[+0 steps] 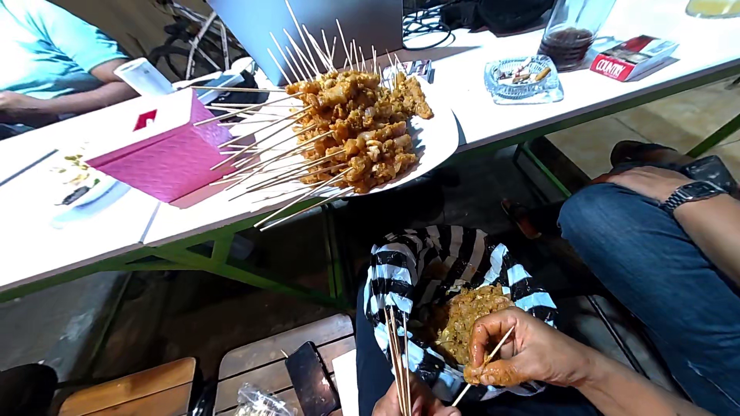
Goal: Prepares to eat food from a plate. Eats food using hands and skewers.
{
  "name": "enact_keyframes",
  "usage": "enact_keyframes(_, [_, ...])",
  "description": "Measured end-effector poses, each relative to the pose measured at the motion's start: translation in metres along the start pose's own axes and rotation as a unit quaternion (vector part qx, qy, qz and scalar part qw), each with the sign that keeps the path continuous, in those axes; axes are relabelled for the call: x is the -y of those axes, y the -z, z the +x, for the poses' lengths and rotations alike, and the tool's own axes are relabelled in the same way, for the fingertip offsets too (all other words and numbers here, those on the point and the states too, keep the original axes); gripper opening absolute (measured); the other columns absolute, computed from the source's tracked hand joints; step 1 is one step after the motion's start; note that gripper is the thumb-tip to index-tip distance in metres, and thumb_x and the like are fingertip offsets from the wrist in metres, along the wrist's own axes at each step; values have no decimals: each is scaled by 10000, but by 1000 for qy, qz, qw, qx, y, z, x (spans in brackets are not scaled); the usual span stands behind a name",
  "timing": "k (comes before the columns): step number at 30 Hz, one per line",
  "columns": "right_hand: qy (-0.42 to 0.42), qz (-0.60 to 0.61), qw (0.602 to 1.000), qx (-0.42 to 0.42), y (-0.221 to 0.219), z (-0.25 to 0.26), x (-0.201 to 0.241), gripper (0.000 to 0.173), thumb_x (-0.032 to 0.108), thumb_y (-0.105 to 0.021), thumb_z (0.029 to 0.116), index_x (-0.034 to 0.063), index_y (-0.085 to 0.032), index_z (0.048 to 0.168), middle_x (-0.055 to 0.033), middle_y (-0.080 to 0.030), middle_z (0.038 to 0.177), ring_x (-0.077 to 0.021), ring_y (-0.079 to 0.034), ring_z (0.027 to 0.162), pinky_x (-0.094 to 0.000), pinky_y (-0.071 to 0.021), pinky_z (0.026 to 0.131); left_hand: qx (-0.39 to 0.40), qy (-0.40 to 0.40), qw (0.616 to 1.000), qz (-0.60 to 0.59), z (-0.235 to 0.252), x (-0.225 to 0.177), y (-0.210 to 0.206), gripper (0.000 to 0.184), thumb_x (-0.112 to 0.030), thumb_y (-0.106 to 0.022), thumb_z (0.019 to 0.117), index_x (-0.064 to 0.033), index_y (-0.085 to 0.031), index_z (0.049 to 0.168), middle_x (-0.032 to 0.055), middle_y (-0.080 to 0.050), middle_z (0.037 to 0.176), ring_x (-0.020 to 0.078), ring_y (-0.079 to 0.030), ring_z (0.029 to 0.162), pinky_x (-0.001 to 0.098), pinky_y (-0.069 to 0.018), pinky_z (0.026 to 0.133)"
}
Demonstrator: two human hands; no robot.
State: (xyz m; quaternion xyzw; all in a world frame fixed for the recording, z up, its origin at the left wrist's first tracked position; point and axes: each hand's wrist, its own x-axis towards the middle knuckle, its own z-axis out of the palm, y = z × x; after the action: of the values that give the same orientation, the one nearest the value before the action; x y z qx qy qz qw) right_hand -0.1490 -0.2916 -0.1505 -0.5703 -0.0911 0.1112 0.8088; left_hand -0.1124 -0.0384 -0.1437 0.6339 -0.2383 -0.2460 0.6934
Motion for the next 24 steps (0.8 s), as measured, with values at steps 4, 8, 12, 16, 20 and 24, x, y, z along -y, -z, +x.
enact_keyframes(4, [-14,21,1000,-12,-3,3,-6,187,0,-732,872,108,-729,1025,43,-750,940,-20,-693,811,-190,-578,718,-28,3,1000,-3,6,2,-8,258,24,-759,856,-133,-558,890,-88,-644,771,-30,-579,649,156,-487,575])
enact_keyframes(8, [-34,-142,981,-128,18,-3,15,296,62,-752,860,41,-684,1147,26,-725,966,-35,-690,826,-215,-591,740,-74,17,997,21,6,5,-4,233,41,-759,839,-104,-597,924,-74,-668,763,-19,-579,596,160,-489,529])
enact_keyframes(12, [-3,-435,881,-185,49,-14,22,160,179,-687,914,63,-753,1002,-11,-730,933,-4,-652,787,-167,-546,723,-104,49,993,36,-2,5,1,200,53,-755,836,-60,-678,982,-70,-685,771,-17,-581,578,164,-498,519])
enact_keyframes(16, [27,-563,821,-93,44,-17,14,108,133,-678,896,69,-763,911,-89,-718,904,-167,-685,786,-322,-585,729,-126,67,990,14,-7,9,0,140,41,-736,861,-57,-707,957,-58,-665,706,-14,-547,520,166,-464,469])
enact_keyframes(20, [32,-618,783,-69,29,-8,-2,110,117,-693,888,69,-765,957,-109,-742,974,-275,-717,947,-437,-585,878,-120,80,990,0,-16,10,-8,141,51,-723,876,-45,-717,978,-54,-695,749,-12,-577,558,175,-490,505])
enact_keyframes(24, [-5,-657,753,-32,22,4,-12,107,81,-674,875,64,-761,934,-113,-732,880,-319,-716,881,-532,-550,868,-104,63,993,10,-16,6,-10,143,46,-727,876,-54,-715,978,-64,-710,790,-14,-601,601,182,-514,545])
